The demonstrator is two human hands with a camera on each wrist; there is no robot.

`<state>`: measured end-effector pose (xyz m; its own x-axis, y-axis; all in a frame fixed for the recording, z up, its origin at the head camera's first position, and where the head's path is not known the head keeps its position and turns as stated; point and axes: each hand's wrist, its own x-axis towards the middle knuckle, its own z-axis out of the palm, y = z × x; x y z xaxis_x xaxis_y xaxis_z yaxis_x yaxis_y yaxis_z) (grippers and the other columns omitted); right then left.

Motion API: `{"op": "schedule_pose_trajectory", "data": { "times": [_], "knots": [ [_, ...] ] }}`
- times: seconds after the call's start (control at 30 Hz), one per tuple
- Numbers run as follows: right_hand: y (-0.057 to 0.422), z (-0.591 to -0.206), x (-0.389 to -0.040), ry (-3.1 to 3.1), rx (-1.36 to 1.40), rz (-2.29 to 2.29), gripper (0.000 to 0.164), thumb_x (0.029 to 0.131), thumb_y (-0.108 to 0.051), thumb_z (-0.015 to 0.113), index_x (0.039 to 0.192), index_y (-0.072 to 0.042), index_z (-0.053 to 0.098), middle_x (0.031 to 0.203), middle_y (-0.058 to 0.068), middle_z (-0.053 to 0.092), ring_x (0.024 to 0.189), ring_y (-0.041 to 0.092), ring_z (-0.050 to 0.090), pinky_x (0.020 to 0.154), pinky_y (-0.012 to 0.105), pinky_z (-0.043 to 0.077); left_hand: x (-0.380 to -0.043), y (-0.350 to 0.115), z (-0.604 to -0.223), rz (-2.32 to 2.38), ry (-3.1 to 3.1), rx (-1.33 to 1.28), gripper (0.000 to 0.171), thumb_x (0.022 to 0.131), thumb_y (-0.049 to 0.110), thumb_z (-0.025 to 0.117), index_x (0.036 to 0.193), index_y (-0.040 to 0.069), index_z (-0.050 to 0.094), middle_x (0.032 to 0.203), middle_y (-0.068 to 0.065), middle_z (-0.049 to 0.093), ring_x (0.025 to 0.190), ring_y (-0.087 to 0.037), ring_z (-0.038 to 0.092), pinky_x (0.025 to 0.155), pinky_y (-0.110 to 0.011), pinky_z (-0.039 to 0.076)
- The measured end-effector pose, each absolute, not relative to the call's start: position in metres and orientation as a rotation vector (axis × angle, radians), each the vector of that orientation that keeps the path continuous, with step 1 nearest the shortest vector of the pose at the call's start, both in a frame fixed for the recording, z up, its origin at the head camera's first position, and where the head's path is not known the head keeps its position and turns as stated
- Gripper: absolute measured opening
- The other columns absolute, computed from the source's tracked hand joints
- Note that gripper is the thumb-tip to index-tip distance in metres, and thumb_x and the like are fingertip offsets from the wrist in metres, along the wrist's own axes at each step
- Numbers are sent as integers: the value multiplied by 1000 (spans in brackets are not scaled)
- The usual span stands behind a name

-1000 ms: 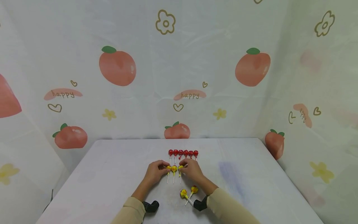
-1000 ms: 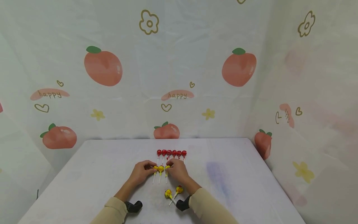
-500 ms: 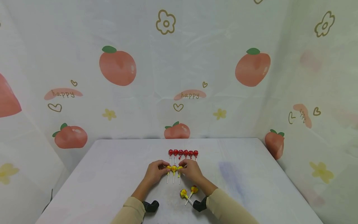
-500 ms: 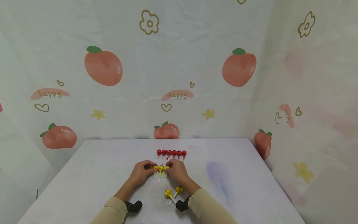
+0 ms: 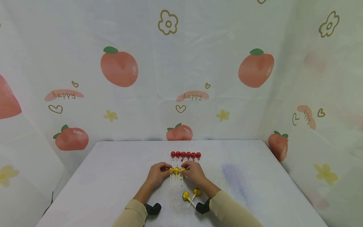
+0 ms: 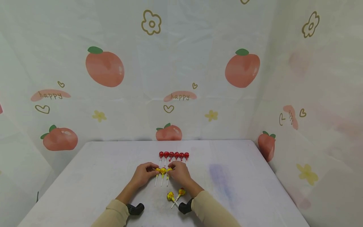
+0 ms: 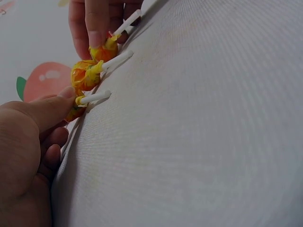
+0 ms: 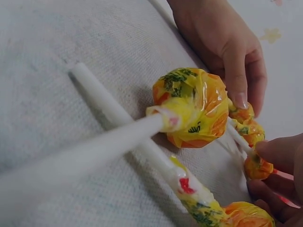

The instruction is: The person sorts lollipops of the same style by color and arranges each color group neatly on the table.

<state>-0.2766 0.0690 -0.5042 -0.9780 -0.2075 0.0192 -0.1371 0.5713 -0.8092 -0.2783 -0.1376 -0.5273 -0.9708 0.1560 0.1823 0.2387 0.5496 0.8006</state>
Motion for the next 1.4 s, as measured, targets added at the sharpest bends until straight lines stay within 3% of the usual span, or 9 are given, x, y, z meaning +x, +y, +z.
{"op": "schedule_pose_trajectory", "data": {
  "times": [0.3, 1.4],
  "knots": [
    [71, -504, -274, 2719, -340, -1383, 20, 84, -11, 77, 102, -6, 71, 91, -1, 67, 83, 17, 60, 75, 32, 55, -279, -138, -528, -1411, -2683, -349, 17, 84, 16, 77, 101, 15, 74, 87, 5, 63, 76, -15, 53, 69, -26, 49],
    [72, -507, -278, 2746, -315, -1363, 21, 84, -14, 77, 104, -8, 72, 93, -2, 67, 82, 16, 60, 73, 30, 55, -276, -137, -526, -1403, -2686, -347, 18, 84, 17, 78, 101, 14, 74, 87, 5, 63, 76, -16, 53, 68, -26, 49]
  ]
}}
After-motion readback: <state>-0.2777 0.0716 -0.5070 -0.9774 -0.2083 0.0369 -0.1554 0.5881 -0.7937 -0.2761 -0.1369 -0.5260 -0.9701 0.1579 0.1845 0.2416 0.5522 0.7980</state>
